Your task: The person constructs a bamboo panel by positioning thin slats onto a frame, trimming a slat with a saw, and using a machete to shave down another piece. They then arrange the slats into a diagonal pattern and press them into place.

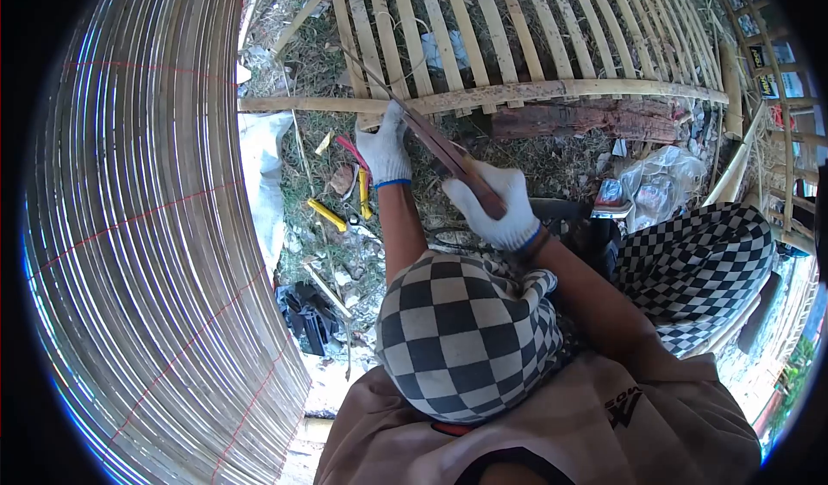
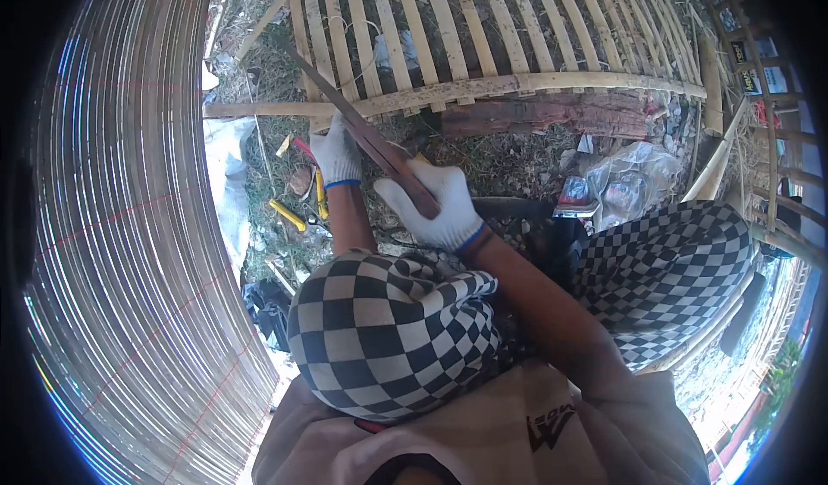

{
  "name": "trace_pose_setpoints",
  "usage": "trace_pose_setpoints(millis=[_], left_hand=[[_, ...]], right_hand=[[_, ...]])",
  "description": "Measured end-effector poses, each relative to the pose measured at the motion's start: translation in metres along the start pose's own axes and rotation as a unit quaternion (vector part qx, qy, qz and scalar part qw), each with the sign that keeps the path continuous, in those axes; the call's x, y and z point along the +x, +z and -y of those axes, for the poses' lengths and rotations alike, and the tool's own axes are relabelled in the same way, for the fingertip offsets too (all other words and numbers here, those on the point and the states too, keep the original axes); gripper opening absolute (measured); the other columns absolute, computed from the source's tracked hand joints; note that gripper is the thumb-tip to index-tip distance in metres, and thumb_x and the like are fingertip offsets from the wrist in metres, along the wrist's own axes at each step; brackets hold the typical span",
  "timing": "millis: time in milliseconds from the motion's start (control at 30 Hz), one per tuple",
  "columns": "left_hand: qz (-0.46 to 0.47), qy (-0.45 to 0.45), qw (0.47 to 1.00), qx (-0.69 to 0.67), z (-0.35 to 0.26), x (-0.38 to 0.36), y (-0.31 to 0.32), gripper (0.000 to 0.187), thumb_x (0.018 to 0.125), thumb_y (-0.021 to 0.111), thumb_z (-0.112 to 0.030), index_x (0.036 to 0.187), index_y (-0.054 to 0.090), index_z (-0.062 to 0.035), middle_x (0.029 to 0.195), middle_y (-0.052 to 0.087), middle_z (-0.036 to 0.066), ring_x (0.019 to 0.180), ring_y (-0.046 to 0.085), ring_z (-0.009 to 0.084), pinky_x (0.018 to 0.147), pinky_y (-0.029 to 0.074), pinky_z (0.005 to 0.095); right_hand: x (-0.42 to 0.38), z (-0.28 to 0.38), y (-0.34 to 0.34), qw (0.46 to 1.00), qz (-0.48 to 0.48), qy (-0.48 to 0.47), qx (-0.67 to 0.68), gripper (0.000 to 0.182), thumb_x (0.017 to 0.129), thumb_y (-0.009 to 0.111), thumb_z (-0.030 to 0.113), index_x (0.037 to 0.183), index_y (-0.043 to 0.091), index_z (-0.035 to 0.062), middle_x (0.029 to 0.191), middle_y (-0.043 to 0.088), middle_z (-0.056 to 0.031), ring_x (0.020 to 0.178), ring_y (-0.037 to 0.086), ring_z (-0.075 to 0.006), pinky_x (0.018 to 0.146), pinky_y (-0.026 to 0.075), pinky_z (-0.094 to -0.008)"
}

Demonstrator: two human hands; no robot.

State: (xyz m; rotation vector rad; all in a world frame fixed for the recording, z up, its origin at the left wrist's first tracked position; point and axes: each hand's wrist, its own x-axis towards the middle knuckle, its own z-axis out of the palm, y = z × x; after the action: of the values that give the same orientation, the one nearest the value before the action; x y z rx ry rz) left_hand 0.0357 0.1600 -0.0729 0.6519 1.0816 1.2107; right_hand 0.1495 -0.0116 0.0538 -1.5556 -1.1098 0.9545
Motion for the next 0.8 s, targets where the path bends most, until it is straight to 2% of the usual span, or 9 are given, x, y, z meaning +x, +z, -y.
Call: trace_pose_setpoints(millis=[133,300,400,467,500,567,633,700,800], left_hand=[[0.007,0.017,1.0,0.024,-0.001,-0.004,-0.002,0.048,0.086,0.088,-0.008,0.124,0.061,0.0018,0.108,0.071,0.009,0.088,0.071,0.0171,0.073,0.06,0.0291],[0.001,0.025,1.0,0.008,0.007,0.0,-0.003,0.048,0.086,0.087,-0.01,0.125,0.061,0.0026,0.109,0.071,0.009,0.09,0.071,0.0175,0.075,0.06,0.0293],[0.001,0.026,1.0,0.01,-0.002,0.005,0.004,0.048,0.086,0.087,-0.009,0.125,0.061,0.0032,0.11,0.071,0.009,0.09,0.071,0.017,0.077,0.06,0.0297],[-0.004,0.022,1.0,0.019,0.011,0.004,-0.007,0.048,0.086,0.087,-0.009,0.125,0.061,0.0034,0.11,0.071,0.009,0.09,0.071,0.0167,0.077,0.06,0.0295],[0.002,0.024,1.0,0.002,0.003,-0.002,0.0,0.048,0.086,0.086,-0.007,0.126,0.061,0.0035,0.111,0.071,0.008,0.09,0.071,0.0165,0.077,0.06,0.0294],[-0.009,0.036,0.999,-0.003,0.008,0.004,0.003,0.046,0.087,0.086,-0.006,0.125,0.061,0.0037,0.111,0.071,0.009,0.09,0.071,0.0166,0.076,0.06,0.0293],[0.002,0.032,0.999,-0.025,0.002,-0.006,0.002,0.045,0.087,0.085,-0.004,0.124,0.062,0.0039,0.111,0.071,0.009,0.09,0.071,0.0166,0.077,0.06,0.029],[0.004,0.03,0.999,-0.009,-0.002,-0.005,0.003,0.046,0.086,0.085,-0.004,0.125,0.061,0.0039,0.112,0.071,0.009,0.09,0.071,0.0169,0.079,0.059,0.0292],[0.006,0.027,1.0,0.013,-0.001,-0.001,0.0,0.048,0.086,0.086,-0.005,0.126,0.061,0.0038,0.113,0.072,0.01,0.09,0.071,0.0174,0.081,0.059,0.0296]], right_hand=[[-0.049,0.004,-0.027,0.997,0.026,0.016,-0.074,0.029,0.097,0.076,0.028,0.096,0.072,-0.0008,0.077,0.069,-0.0165,0.068,0.07,-0.0203,0.063,0.054,-0.0359],[-0.032,0.009,-0.022,0.994,0.031,0.102,0.025,0.029,0.098,0.075,0.026,0.089,0.068,-0.0011,0.07,0.065,-0.0057,0.06,0.059,-0.0127,0.057,0.05,-0.0318],[0.001,-0.025,0.006,0.998,-0.021,-0.039,-0.047,0.031,0.097,0.076,0.026,0.083,0.066,0.0011,0.068,0.064,-0.0026,0.058,0.056,-0.0107,0.054,0.047,-0.0322],[-0.039,0.012,-0.025,0.994,0.054,0.1,-0.001,0.025,0.097,0.077,0.023,0.097,0.072,-0.0007,0.079,0.071,-0.0043,0.066,0.064,-0.0143,0.064,0.053,-0.0311],[-0.071,-0.018,-0.027,0.997,0.014,0.058,0.055,0.032,0.098,0.075,0.02,0.119,0.072,-0.0041,0.094,0.075,-0.0082,0.082,0.07,-0.0161,0.079,0.056,-0.0298],[-0.083,-0.018,-0.033,0.917,-0.028,0.2,0.345,0.038,0.1,0.072,0.018,0.129,0.068,-0.0054,0.102,0.075,-0.0092,0.09,0.072,-0.0175,0.086,0.056,-0.0305],[-0.067,-0.015,-0.02,0.902,-0.029,0.257,0.345,0.029,0.1,0.073,0.02,0.116,0.072,-0.0032,0.091,0.074,-0.0107,0.081,0.072,-0.0177,0.076,0.056,-0.032],[-0.012,-0.003,-0.015,0.997,0.044,0.064,-0.024,0.024,0.099,0.074,0.022,0.105,0.073,-0.0013,0.081,0.071,-0.0121,0.073,0.071,-0.018,0.068,0.055,-0.0335],[-0.024,0.007,-0.025,0.996,0.025,0.027,-0.087,0.025,0.098,0.075,0.025,0.095,0.07,0.0005,0.071,0.066,-0.0141,0.065,0.068,-0.017,0.06,0.052,-0.0347]])
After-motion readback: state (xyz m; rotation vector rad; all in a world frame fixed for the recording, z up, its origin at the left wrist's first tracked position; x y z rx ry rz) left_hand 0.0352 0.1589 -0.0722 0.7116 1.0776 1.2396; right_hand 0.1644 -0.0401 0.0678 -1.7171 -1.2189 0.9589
